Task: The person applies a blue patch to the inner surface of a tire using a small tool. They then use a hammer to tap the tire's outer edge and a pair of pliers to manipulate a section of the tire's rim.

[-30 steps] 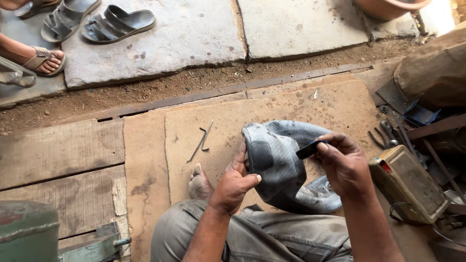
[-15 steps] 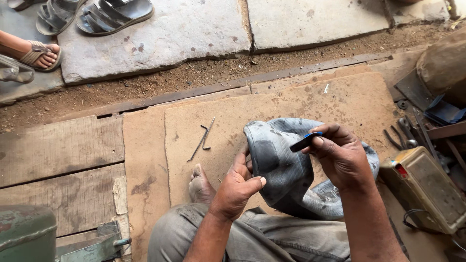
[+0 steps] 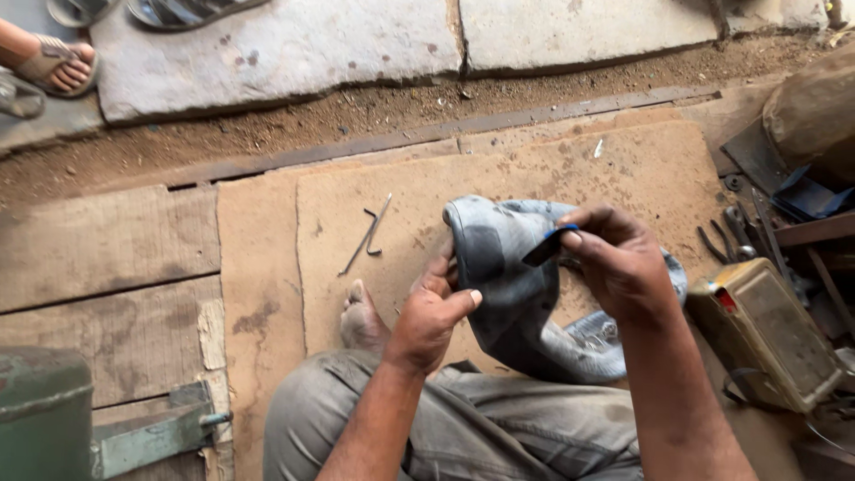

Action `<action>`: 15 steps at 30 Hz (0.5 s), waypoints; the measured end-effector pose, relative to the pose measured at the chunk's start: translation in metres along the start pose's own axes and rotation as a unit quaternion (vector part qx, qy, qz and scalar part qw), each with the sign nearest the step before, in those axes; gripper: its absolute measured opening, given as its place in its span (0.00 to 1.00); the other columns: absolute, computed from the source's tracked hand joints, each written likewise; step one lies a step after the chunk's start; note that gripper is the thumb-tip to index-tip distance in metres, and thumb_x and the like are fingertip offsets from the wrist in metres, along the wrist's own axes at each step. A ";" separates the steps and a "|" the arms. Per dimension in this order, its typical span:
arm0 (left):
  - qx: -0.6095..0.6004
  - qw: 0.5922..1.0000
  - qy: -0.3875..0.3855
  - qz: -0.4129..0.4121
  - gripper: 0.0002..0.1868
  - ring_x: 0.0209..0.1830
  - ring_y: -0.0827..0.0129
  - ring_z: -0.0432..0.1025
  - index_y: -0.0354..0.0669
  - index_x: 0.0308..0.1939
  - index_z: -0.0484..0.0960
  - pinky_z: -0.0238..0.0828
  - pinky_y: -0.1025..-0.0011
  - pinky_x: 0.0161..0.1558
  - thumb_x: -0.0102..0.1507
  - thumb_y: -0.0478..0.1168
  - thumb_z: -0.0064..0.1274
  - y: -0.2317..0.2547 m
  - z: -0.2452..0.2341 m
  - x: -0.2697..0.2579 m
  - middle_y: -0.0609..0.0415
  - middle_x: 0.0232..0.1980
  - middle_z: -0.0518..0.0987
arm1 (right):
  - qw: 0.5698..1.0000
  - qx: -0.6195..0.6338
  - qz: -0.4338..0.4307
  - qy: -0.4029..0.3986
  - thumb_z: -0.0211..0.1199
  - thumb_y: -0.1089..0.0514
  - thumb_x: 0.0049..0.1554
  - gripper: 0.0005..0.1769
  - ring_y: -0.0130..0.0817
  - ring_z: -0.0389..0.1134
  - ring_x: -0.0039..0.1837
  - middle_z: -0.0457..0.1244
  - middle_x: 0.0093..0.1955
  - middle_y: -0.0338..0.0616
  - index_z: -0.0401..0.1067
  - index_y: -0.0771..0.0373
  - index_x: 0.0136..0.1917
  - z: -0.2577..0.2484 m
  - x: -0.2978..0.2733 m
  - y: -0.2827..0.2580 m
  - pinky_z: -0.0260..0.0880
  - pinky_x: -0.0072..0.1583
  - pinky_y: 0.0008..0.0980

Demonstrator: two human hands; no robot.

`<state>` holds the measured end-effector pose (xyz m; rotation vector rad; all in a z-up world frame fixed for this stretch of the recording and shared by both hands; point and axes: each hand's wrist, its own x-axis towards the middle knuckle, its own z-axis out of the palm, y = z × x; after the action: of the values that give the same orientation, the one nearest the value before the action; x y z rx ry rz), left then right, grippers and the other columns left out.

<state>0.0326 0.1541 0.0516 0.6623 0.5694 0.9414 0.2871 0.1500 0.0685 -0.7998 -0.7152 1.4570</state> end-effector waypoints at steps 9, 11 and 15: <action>-0.007 1.000 0.011 -0.014 0.43 0.68 0.67 0.68 0.39 0.80 0.57 0.62 0.67 0.70 0.60 0.23 0.47 -0.004 0.001 -0.001 0.49 0.68 0.74 | 0.973 -0.201 0.075 -0.080 0.69 0.67 0.57 0.11 0.30 0.72 0.53 0.70 0.50 0.46 0.77 0.69 0.54 0.033 0.020 -0.018 0.75 0.57 0.32; -0.009 1.000 0.008 -0.011 0.42 0.67 0.68 0.69 0.39 0.80 0.57 0.63 0.67 0.69 0.59 0.23 0.46 -0.004 0.000 0.000 0.50 0.67 0.74 | 0.953 -0.275 0.057 -0.113 0.70 0.65 0.57 0.10 0.27 0.71 0.55 0.70 0.50 0.42 0.77 0.67 0.53 0.041 0.024 -0.018 0.73 0.58 0.29; -0.009 1.000 0.012 -0.027 0.43 0.66 0.67 0.69 0.41 0.80 0.57 0.63 0.66 0.69 0.59 0.23 0.46 -0.001 -0.001 -0.002 0.49 0.66 0.75 | 0.916 -0.378 0.051 -0.123 0.72 0.63 0.55 0.11 0.26 0.70 0.56 0.70 0.50 0.39 0.78 0.64 0.52 0.052 0.032 -0.015 0.72 0.59 0.28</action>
<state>0.0321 0.1523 0.0506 0.6177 0.5976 0.9038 0.2532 0.1845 0.1087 -1.2612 -1.4978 1.3804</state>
